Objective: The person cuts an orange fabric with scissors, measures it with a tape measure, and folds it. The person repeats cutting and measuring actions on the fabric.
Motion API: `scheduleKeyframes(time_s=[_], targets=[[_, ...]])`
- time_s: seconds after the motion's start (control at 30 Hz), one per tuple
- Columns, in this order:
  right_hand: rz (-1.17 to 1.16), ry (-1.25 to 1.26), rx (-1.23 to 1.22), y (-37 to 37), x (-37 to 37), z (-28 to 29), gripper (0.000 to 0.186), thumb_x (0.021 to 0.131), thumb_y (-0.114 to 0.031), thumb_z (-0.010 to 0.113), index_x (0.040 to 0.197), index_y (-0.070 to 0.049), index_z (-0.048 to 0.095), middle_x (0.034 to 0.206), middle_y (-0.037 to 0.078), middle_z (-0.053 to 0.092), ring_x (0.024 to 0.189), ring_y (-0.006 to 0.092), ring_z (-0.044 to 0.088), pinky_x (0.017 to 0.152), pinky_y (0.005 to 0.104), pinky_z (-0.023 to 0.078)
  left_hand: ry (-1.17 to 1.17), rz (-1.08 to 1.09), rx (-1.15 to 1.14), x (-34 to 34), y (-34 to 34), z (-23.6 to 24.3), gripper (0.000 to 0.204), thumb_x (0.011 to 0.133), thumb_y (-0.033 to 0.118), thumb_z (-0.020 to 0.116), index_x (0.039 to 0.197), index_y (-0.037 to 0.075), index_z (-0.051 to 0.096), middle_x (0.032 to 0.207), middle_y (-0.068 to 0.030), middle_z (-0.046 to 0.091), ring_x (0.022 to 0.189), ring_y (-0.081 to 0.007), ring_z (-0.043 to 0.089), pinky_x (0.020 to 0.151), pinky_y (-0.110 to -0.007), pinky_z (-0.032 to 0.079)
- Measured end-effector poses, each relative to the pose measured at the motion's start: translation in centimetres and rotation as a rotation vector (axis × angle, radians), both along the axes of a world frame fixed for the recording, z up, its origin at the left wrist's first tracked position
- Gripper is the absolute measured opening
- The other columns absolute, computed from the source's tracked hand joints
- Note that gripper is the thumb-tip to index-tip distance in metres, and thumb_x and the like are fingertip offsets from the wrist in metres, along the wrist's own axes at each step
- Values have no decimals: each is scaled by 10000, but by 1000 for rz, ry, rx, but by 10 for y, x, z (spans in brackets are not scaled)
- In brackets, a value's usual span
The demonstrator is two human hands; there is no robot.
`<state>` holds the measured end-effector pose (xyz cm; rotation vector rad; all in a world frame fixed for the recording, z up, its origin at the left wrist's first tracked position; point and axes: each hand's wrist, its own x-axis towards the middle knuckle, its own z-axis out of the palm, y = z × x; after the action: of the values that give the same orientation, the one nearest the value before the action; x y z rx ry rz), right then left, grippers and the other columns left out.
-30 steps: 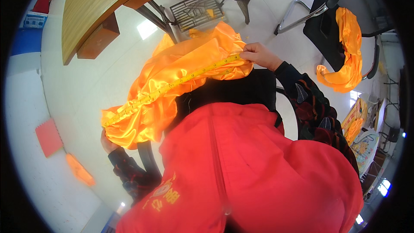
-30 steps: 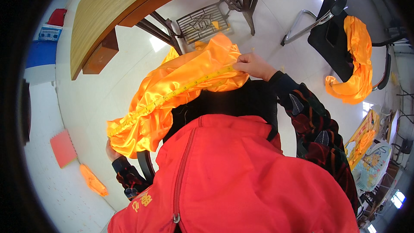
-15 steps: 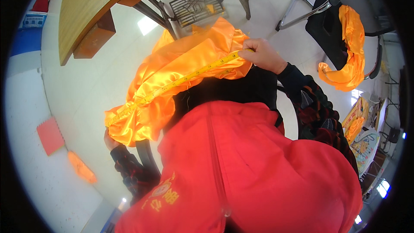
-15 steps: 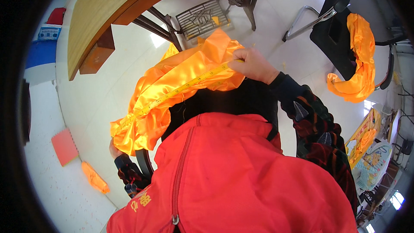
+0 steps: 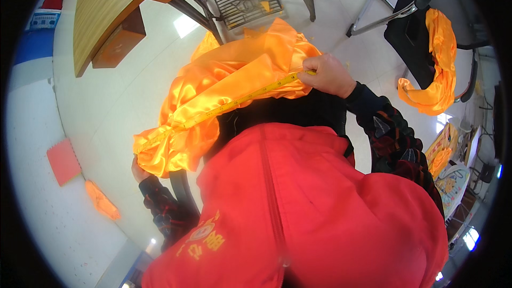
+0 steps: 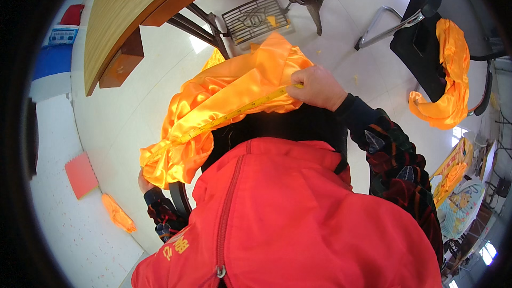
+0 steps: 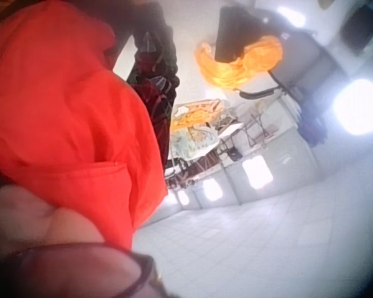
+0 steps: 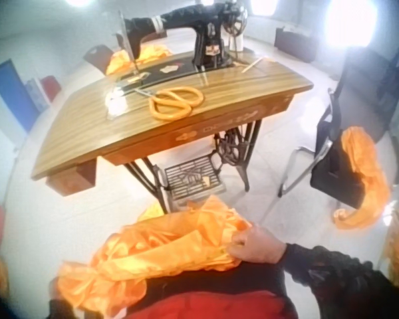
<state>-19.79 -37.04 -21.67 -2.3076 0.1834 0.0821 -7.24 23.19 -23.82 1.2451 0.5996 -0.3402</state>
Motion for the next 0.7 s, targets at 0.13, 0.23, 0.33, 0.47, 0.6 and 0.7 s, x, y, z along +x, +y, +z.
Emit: scheduleKeyframes(time_s=[0.13, 0.23, 0.33, 0.47, 0.6, 0.7], targets=[[-22, -35, -62, 4, -2, -13, 271, 749, -293, 605, 674, -35, 567, 649, 163, 560, 617, 363, 539, 573, 414, 448, -89, -128, 285, -3, 4, -3, 287, 951, 138, 398, 1095, -60, 548, 1097, -153, 613, 1002, -251, 603, 852, -366, 512], [-22, -3, 44, -5, -2, -14, 243, 784, -295, 609, 787, -52, 607, 683, 147, 591, 648, 355, 567, 610, 412, 468, -56, -20, 197, -2, 15, -7, 272, 947, 125, 411, 1096, -50, 557, 1074, -134, 618, 969, -221, 607, 821, -347, 518], [99, -319, 37, -17, -3, -7, 251, 832, -262, 620, 924, -29, 596, 710, 94, 608, 617, 259, 588, 596, 355, 463, -146, -165, 278, 8, 31, -12, 342, 933, 201, 446, 1184, -20, 522, 1161, -138, 569, 1037, -246, 564, 878, -385, 475], [104, 174, 374, -46, -14, 26, 221, 849, -258, 624, 946, -68, 572, 702, 28, 573, 576, 144, 536, 547, 295, 445, -218, -273, 226, 27, 39, -16, 519, 942, 381, 446, 1312, 18, 447, 1340, -141, 486, 1212, -305, 482, 1022, -465, 385], [-69, 287, 487, -90, -33, 78, 205, 859, -263, 627, 942, -80, 584, 698, -15, 540, 557, 55, 478, 498, 214, 397, -240, -366, 25, 37, 18, -3, 545, 946, 434, 438, 1324, 40, 440, 1343, -117, 486, 1213, -290, 484, 1025, -458, 380], [-365, 223, 420, -139, -50, 122, 208, 870, -253, 595, 961, -67, 618, 687, -20, 528, 541, 58, 472, 468, 200, 391, -250, -345, 59, 37, -26, 21, 545, 949, 431, 430, 1328, 39, 434, 1345, -120, 483, 1212, -293, 484, 1028, -454, 378]])
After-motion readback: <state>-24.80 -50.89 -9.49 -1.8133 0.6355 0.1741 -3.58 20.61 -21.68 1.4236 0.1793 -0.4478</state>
